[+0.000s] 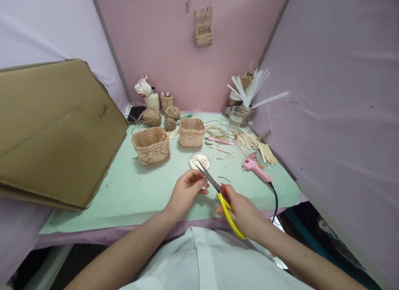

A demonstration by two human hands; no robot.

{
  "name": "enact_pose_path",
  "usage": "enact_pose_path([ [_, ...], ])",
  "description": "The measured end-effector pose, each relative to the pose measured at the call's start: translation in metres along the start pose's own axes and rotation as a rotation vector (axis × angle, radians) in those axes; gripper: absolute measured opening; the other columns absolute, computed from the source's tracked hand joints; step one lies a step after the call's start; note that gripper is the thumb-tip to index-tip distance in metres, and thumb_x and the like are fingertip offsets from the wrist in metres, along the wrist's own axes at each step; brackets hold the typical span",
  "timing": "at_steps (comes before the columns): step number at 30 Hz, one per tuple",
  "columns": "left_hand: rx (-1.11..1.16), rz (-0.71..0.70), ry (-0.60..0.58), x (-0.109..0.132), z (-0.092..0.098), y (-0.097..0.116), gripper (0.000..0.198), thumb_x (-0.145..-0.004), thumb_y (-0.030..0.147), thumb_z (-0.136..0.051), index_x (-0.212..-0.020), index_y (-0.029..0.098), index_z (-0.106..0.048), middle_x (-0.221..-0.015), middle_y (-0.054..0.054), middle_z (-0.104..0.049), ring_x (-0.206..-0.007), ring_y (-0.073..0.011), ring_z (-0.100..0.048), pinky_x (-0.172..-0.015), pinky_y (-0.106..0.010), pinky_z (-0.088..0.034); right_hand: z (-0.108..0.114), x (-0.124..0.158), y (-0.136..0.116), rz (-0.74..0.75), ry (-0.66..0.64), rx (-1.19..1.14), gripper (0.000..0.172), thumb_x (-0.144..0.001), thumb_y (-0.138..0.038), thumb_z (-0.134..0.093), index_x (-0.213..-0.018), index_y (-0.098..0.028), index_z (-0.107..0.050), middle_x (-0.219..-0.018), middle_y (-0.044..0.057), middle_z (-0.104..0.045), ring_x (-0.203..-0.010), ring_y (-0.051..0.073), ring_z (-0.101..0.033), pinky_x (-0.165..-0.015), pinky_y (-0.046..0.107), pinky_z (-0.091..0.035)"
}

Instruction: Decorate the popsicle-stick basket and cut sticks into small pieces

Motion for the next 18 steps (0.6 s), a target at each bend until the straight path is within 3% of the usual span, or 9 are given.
enact_pose_path([
  [18, -0.066, -0.032, 0.031, 0.0005, 0.0036, 0.0009, 0.013, -0.074, 0.026, -0.059, -0.084, 0.017, -0.058, -0.077, -0.001, -0.061, -0.073, -0.0123, -0.057, -0.061, -0.022, -0.047, -0.0022, -0.001, 0.0024, -0.015, -0.028, 0.033, 0.027, -0.077, -0.039, -0.053, -0.093, -0.023, -0.039, -0.092, 0.004, -0.056, -0.071, 0.017, -0.052, -0.059, 0.024, -0.03],
])
Point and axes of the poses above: each hand's wrist, its own x-axis away from the middle knuckle, its own z-axis out of the back of the hand, y = z × x, the point moved 1 cm from there along -x, towards the middle knuckle
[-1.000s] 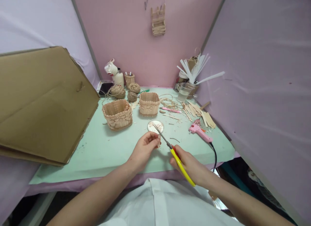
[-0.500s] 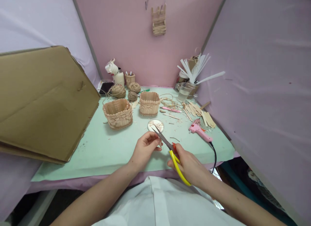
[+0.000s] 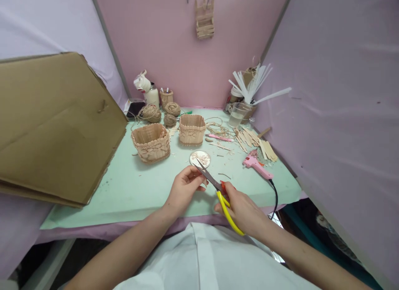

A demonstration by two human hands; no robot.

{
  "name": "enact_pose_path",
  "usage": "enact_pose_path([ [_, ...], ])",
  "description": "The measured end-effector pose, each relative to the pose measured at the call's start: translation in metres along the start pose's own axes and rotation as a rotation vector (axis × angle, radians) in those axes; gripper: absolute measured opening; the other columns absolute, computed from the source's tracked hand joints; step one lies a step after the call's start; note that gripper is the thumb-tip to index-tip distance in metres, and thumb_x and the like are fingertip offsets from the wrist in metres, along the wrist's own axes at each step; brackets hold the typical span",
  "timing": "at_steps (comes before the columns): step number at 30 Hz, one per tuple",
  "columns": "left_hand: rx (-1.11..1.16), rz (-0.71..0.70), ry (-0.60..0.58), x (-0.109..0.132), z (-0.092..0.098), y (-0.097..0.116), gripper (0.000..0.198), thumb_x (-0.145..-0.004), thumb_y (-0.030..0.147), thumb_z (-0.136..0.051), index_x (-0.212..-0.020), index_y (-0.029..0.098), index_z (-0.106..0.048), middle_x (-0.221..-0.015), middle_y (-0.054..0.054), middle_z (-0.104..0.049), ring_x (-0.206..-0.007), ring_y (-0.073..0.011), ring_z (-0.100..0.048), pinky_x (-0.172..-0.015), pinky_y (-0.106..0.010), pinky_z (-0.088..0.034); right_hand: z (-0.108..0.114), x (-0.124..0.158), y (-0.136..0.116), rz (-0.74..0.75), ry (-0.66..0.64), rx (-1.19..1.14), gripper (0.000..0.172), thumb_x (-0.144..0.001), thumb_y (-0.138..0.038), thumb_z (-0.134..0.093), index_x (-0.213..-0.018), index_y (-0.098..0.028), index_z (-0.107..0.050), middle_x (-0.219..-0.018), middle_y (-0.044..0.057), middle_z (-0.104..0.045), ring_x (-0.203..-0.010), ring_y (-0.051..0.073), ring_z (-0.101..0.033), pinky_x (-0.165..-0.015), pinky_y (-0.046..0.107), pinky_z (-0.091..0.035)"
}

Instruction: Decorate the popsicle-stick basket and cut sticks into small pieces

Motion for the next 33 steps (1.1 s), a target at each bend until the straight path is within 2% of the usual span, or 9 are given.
enact_pose_path([
  [15, -0.012, -0.044, -0.01, -0.0021, -0.0006, -0.0037, 0.011, -0.075, 0.023, -0.058, -0.084, 0.016, -0.058, -0.069, 0.0, -0.062, -0.066, -0.0106, -0.056, -0.057, -0.02, -0.044, 0.0035, 0.0028, -0.0062, 0.015, -0.058, -0.087, 0.023, -0.077, -0.038, -0.051, -0.085, -0.023, -0.036, -0.083, 0.0, -0.054, -0.069, 0.015, -0.05, -0.059, 0.024, -0.031],
  [33, 0.107, 0.034, -0.043, 0.0014, -0.0048, 0.0017, 0.011, -0.073, 0.021, -0.062, -0.082, 0.016, -0.06, -0.068, 0.001, -0.064, -0.064, -0.0092, -0.059, -0.064, -0.022, -0.048, -0.0021, 0.006, -0.0087, 0.055, -0.061, -0.125, 0.017, -0.082, -0.025, -0.042, -0.077, -0.024, -0.026, -0.071, -0.002, -0.059, -0.066, 0.015, -0.053, -0.058, 0.024, -0.031],
])
Point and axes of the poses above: each hand's wrist, its own x-axis away from the middle knuckle, its own z-axis out of the back of the hand, y = z × x, the point moved 1 cm from there along -x, towards the middle knuckle
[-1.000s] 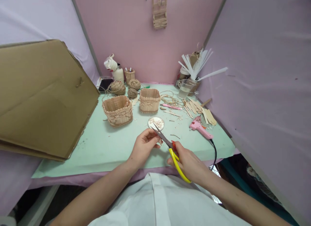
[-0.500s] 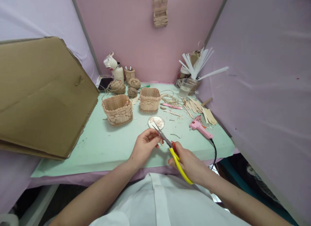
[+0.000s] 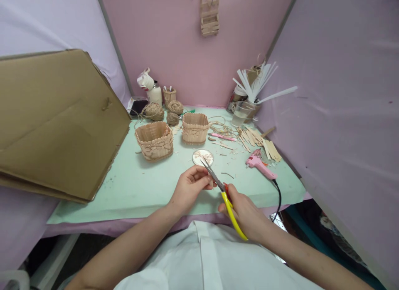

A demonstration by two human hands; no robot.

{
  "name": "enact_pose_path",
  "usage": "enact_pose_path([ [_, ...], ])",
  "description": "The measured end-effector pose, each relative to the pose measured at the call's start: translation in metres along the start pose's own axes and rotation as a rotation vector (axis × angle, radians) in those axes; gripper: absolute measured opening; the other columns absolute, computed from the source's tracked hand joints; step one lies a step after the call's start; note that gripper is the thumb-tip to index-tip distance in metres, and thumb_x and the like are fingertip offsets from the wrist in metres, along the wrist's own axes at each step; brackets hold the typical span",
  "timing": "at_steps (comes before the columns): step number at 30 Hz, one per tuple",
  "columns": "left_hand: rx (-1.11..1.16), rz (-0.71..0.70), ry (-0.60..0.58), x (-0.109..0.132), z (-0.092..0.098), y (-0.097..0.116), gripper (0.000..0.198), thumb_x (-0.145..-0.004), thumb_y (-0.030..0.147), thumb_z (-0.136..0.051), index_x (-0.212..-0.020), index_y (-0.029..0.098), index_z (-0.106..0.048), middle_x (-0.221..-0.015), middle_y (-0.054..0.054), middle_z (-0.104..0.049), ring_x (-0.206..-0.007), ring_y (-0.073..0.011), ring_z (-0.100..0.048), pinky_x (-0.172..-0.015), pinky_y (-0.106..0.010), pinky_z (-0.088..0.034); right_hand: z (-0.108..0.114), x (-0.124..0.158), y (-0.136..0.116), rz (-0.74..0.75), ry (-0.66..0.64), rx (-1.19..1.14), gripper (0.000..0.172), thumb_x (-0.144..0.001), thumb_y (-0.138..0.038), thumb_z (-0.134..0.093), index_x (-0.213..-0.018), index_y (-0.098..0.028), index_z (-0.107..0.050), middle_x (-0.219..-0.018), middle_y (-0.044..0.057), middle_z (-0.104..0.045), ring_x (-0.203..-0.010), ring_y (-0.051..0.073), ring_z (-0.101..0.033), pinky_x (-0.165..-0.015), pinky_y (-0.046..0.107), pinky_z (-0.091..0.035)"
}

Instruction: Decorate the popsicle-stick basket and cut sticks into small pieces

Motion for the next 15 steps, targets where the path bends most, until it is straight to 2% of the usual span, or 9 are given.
enact_pose_path([
  [6, -0.007, 0.037, -0.031, 0.008, 0.006, 0.0, 0.011, -0.073, 0.022, -0.063, -0.08, 0.015, -0.059, -0.066, -0.001, -0.064, -0.063, -0.0098, -0.059, -0.065, -0.023, -0.048, 0.002, 0.003, -0.001, -0.028, -0.083, 0.002, 0.011, -0.082, -0.02, -0.038, -0.079, -0.023, -0.028, -0.075, -0.001, -0.063, -0.063, 0.013, -0.052, -0.06, 0.024, -0.033],
  [9, -0.016, 0.083, -0.007, 0.012, 0.012, 0.001, 0.014, -0.073, 0.025, -0.064, -0.08, 0.015, -0.058, -0.07, -0.003, -0.065, -0.066, -0.0117, -0.061, -0.063, -0.022, -0.047, 0.006, 0.003, 0.0, 0.022, -0.132, -0.045, 0.015, -0.082, -0.022, -0.039, -0.075, -0.023, -0.026, -0.069, -0.003, -0.056, -0.059, 0.012, -0.045, -0.056, 0.023, -0.032],
  [12, -0.025, 0.1, 0.026, 0.012, 0.014, 0.002, 0.015, -0.072, 0.027, -0.064, -0.081, 0.015, -0.058, -0.072, -0.003, -0.065, -0.065, -0.0116, -0.06, -0.06, -0.021, -0.046, 0.011, 0.001, -0.001, 0.032, -0.111, -0.062, 0.02, -0.081, -0.026, -0.04, -0.071, -0.023, -0.023, -0.064, -0.006, -0.045, -0.055, 0.01, -0.036, -0.053, 0.022, -0.03],
  [15, -0.028, 0.067, 0.039, 0.011, 0.014, 0.004, 0.013, -0.072, 0.024, -0.064, -0.08, 0.015, -0.058, -0.071, -0.002, -0.064, -0.064, -0.0109, -0.058, -0.057, -0.021, -0.045, 0.014, 0.001, -0.003, 0.002, -0.108, -0.01, 0.022, -0.079, -0.03, -0.046, -0.075, -0.023, -0.025, -0.065, -0.006, -0.048, -0.056, 0.011, -0.039, -0.054, 0.022, -0.029],
])
Point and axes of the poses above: each hand's wrist, its own x-axis away from the middle knuckle, its own z-axis out of the back of the hand, y = z × x, the point moved 1 cm from there along -x, towards the middle knuckle
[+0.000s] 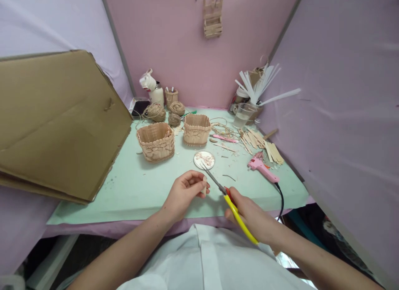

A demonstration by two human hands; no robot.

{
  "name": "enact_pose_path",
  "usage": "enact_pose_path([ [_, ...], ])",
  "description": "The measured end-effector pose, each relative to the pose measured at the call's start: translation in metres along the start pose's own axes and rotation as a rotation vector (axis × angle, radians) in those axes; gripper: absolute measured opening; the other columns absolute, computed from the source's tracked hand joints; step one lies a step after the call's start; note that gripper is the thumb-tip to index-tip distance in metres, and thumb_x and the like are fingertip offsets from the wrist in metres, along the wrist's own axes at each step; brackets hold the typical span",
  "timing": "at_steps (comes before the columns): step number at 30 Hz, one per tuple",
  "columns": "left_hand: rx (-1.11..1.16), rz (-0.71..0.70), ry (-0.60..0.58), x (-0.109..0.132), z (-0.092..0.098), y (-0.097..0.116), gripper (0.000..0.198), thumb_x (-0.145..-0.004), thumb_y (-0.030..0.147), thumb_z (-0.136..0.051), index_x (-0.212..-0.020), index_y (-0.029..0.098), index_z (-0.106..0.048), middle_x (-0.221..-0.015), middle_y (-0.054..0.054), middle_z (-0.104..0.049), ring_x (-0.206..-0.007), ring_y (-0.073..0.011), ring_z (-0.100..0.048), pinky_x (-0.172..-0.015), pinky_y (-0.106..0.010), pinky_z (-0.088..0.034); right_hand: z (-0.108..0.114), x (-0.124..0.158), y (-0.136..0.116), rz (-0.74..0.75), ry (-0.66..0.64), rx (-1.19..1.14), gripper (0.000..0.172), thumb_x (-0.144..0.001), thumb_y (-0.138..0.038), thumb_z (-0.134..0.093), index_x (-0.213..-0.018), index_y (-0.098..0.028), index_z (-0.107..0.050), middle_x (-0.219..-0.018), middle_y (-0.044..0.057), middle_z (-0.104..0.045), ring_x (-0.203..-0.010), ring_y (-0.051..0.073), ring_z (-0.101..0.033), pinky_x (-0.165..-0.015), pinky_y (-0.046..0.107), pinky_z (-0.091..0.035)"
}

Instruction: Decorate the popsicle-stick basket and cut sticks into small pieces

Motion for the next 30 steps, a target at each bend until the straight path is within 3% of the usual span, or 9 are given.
enact_pose_path([
  [6, -0.048, -0.046, -0.035, 0.0, 0.001, 0.0, 0.008, -0.072, 0.019, -0.06, -0.079, 0.014, -0.06, -0.067, -0.001, -0.063, -0.061, -0.0096, -0.054, -0.056, -0.02, -0.041, -0.001, -0.001, 0.0, -0.042, 0.061, 0.169, 0.025, -0.075, -0.034, -0.054, -0.082, -0.023, -0.033, -0.078, -0.001, -0.053, -0.06, 0.014, -0.046, -0.054, 0.023, -0.026],
  [13, -0.071, -0.048, -0.017, 0.0, 0.001, -0.001, 0.012, -0.071, 0.02, -0.06, -0.081, 0.015, -0.063, -0.066, -0.001, -0.062, -0.063, -0.0114, -0.054, -0.056, -0.022, -0.039, -0.003, -0.003, 0.0, -0.045, 0.081, 0.233, 0.028, -0.073, -0.034, -0.057, -0.086, -0.023, -0.035, -0.076, -0.001, -0.052, -0.058, 0.014, -0.046, -0.053, 0.024, -0.025],
  [23, -0.108, -0.03, -0.047, 0.001, 0.002, 0.0, 0.009, -0.07, 0.018, -0.059, -0.076, 0.015, -0.065, -0.066, -0.001, -0.062, -0.063, -0.0107, -0.052, -0.057, -0.021, -0.039, -0.004, 0.0, 0.005, 0.029, 0.018, 0.185, 0.016, -0.083, -0.03, -0.044, -0.08, -0.023, -0.029, -0.073, -0.001, -0.061, -0.059, 0.015, -0.054, -0.053, 0.024, -0.027],
  [30, -0.14, 0.034, -0.106, 0.005, 0.009, -0.005, 0.01, -0.07, 0.018, -0.059, -0.076, 0.014, -0.066, -0.069, -0.003, -0.063, -0.062, -0.0115, -0.053, -0.056, -0.022, -0.039, -0.001, 0.0, 0.01, -0.003, -0.037, 0.28, 0.017, -0.084, -0.037, -0.044, -0.084, -0.021, -0.038, -0.078, 0.006, -0.063, -0.064, 0.018, -0.056, -0.055, 0.025, -0.031],
])
Point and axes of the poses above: each hand's wrist, its own x-axis away from the middle knuckle, its own z-axis out of the back of the hand, y = z × x, the point moved 1 cm from there along -x, towards the middle knuckle
